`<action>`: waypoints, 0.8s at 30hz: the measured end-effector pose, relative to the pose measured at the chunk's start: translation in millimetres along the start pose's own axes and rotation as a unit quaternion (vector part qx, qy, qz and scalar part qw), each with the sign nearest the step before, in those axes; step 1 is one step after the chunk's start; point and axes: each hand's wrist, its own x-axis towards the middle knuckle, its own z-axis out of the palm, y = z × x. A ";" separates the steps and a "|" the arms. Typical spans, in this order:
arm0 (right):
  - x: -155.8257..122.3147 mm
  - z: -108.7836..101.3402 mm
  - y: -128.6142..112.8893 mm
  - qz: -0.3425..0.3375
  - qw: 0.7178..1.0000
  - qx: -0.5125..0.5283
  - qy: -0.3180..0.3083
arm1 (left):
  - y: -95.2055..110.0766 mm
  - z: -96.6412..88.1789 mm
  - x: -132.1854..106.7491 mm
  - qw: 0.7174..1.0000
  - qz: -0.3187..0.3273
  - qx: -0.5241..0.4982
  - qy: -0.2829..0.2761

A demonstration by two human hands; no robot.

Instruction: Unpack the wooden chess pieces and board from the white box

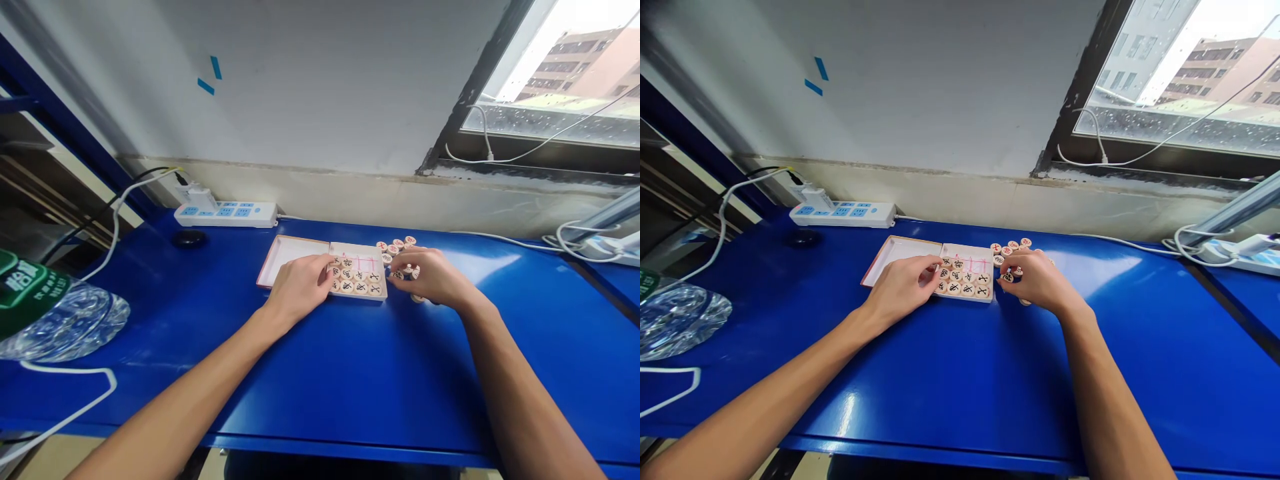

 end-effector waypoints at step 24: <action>14.1 23.4 -23.2 -0.024 0.998 -0.009 0.056 | -0.6 -1.1 0.0 1.000 0.008 -0.006 0.000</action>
